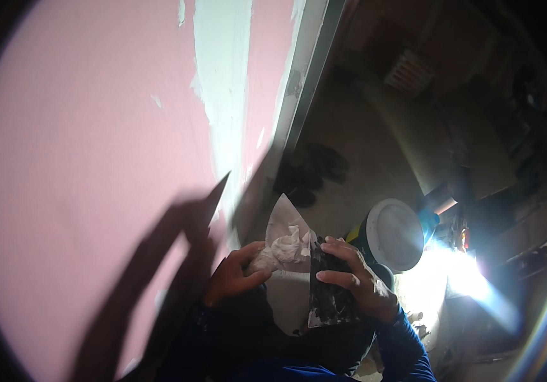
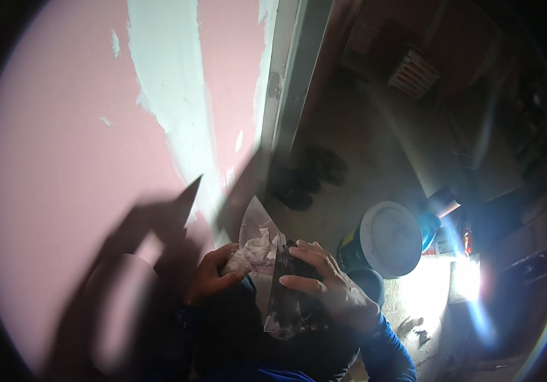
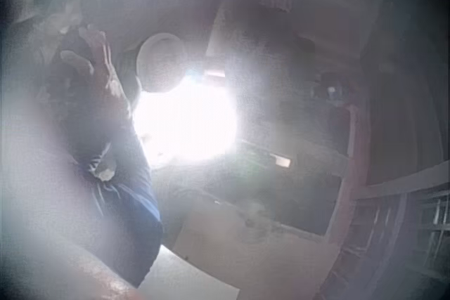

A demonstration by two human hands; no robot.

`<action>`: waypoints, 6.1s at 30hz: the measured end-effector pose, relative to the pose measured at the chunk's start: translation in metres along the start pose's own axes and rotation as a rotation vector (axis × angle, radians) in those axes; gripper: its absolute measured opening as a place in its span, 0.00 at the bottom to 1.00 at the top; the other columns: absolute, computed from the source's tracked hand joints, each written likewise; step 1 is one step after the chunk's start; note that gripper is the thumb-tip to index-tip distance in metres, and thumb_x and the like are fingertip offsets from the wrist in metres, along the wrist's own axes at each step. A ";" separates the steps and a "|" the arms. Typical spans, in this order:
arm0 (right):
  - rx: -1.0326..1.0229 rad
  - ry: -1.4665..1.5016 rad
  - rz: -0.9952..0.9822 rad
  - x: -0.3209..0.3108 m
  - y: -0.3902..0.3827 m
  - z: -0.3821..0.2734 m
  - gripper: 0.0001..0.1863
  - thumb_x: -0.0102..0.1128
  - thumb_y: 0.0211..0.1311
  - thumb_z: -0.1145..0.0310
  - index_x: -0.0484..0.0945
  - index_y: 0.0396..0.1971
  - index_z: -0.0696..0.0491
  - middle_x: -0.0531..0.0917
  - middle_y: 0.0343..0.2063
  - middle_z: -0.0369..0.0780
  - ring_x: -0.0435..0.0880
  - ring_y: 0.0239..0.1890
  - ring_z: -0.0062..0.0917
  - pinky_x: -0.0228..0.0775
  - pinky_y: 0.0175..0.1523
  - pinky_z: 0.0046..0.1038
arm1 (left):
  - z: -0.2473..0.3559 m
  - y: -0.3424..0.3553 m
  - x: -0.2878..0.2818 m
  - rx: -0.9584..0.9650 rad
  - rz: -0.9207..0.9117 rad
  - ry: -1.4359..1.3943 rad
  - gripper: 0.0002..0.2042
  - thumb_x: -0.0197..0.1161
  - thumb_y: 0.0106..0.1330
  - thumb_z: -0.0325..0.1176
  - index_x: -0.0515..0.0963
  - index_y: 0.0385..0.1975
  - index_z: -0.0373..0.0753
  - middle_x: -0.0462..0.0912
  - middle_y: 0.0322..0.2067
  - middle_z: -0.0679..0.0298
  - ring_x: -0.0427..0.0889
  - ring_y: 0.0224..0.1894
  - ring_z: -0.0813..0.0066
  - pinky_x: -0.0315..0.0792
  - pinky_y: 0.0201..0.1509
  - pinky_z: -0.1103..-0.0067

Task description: The person applies white plaster to a pink wall using a trowel and hawk. They repeatedly scoop plaster from the hawk and spread it along the wall surface, smoothing the material in horizontal strokes.

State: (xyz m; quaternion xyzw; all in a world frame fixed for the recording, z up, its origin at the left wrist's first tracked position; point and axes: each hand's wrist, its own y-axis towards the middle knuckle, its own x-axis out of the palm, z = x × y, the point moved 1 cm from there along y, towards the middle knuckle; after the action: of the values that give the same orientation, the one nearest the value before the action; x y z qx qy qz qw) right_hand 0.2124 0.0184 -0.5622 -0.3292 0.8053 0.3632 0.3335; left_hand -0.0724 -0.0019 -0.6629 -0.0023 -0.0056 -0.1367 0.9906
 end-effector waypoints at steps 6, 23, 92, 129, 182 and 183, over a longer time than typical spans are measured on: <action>0.212 -0.062 0.134 -0.021 -0.008 0.029 0.34 0.72 0.48 0.78 0.74 0.59 0.51 0.71 0.64 0.53 0.71 0.67 0.51 0.66 0.69 0.45 | 0.025 -0.006 0.003 0.049 0.020 0.181 0.29 0.69 0.62 0.36 0.71 0.62 0.27 0.85 0.49 0.49 0.83 0.53 0.67 0.73 0.61 0.72; -0.025 -0.620 -0.312 -0.040 0.012 -0.027 0.27 0.67 0.52 0.66 0.82 0.54 0.28 0.76 0.63 0.33 0.71 0.68 0.39 0.51 0.74 0.61 | 0.048 -0.008 0.001 -0.183 0.077 0.237 0.29 0.68 0.63 0.37 0.73 0.61 0.27 0.87 0.42 0.47 0.87 0.46 0.64 0.77 0.53 0.71; 1.149 0.628 0.790 0.395 0.143 0.395 0.18 0.46 0.69 0.72 0.76 0.55 0.58 0.80 0.49 0.54 0.78 0.54 0.47 0.70 0.60 0.42 | -0.157 -0.142 0.022 -0.817 0.501 0.085 0.26 0.63 0.60 0.33 0.73 0.60 0.34 0.80 0.45 0.61 0.80 0.38 0.74 0.73 0.40 0.77; 0.844 1.035 0.889 0.393 0.028 0.448 0.20 0.59 0.69 0.60 0.79 0.52 0.59 0.84 0.51 0.51 0.82 0.56 0.38 0.73 0.61 0.36 | -0.160 -0.151 0.031 -0.684 0.530 0.070 0.38 0.68 0.58 0.46 0.66 0.66 0.32 0.80 0.47 0.60 0.82 0.35 0.74 0.74 0.33 0.81; 1.016 0.787 1.291 0.362 0.200 0.381 0.19 0.51 0.70 0.67 0.75 0.57 0.58 0.79 0.54 0.50 0.76 0.60 0.40 0.64 0.66 0.43 | -0.155 -0.147 0.030 -0.610 0.455 0.074 0.32 0.63 0.64 0.37 0.65 0.68 0.33 0.81 0.46 0.59 0.81 0.30 0.75 0.75 0.29 0.80; 0.966 1.159 1.501 0.343 0.214 0.374 0.19 0.51 0.70 0.66 0.75 0.57 0.59 0.79 0.53 0.50 0.75 0.59 0.38 0.64 0.65 0.40 | -0.155 -0.147 0.030 -0.616 0.463 0.055 0.32 0.63 0.63 0.38 0.65 0.67 0.33 0.81 0.46 0.59 0.81 0.29 0.75 0.75 0.28 0.80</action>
State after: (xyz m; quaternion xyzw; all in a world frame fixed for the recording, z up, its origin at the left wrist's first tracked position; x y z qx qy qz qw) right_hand -0.0337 0.3318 -0.9430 0.2961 0.8969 -0.0942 -0.3148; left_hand -0.0823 -0.1528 -0.8172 -0.2971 0.0629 0.0953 0.9480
